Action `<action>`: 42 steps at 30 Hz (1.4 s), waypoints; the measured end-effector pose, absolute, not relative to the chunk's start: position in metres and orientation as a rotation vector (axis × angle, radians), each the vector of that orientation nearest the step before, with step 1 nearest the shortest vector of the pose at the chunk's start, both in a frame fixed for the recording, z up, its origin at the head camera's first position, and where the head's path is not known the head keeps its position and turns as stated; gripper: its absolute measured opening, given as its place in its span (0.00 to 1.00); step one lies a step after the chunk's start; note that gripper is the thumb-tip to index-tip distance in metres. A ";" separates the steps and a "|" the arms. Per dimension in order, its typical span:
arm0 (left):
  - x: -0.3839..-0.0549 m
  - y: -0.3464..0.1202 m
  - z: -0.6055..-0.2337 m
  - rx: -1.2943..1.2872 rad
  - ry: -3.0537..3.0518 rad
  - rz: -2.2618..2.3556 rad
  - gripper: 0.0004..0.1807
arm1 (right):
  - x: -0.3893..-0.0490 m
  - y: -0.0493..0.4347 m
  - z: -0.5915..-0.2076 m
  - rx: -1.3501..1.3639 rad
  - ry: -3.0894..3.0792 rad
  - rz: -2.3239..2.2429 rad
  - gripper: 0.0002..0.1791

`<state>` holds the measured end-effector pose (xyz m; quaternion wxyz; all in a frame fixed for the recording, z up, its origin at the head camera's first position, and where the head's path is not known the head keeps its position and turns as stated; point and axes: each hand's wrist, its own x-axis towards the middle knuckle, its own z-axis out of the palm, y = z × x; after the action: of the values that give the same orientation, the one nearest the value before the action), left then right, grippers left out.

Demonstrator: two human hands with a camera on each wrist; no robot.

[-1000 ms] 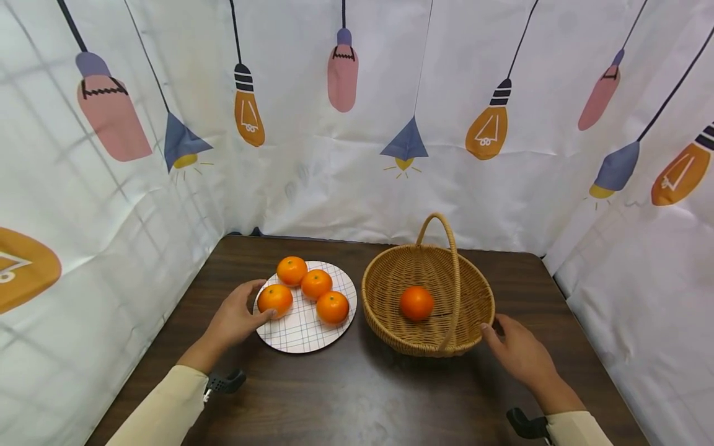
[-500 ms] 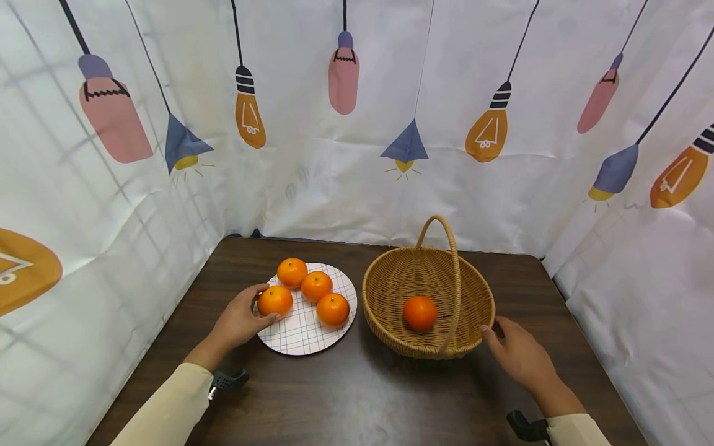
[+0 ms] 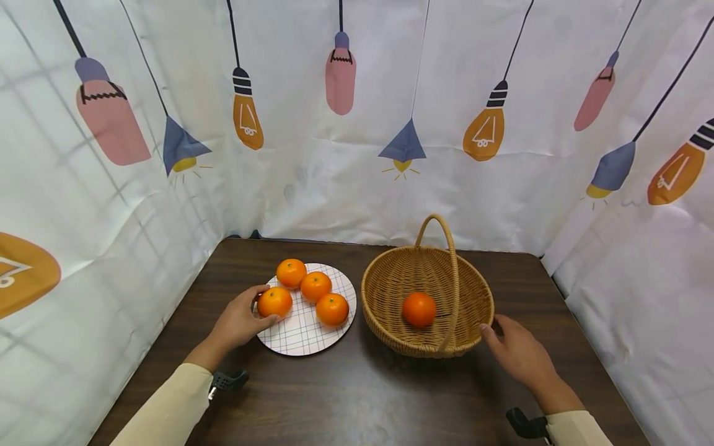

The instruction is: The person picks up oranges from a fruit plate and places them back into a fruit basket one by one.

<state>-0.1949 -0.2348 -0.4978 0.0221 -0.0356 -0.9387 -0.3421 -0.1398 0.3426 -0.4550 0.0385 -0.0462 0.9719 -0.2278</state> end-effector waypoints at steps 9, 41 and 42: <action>-0.192 -0.230 -0.487 -0.193 -2.868 -1.035 0.43 | -0.139 0.342 -0.455 -0.154 2.983 -0.704 0.41; -0.186 -0.184 -0.429 -0.470 -2.840 -0.979 0.42 | -0.141 0.344 -0.456 -0.150 2.968 -0.698 0.43; -0.186 -0.182 -0.427 -0.476 -2.838 -0.986 0.42 | -0.140 0.344 -0.456 -0.149 2.969 -0.702 0.43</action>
<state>-0.1864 -0.1819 -0.4273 0.0498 -0.1562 -0.9318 -0.3239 -0.1405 0.3440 -0.4559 0.0437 -0.0487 0.9711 -0.2296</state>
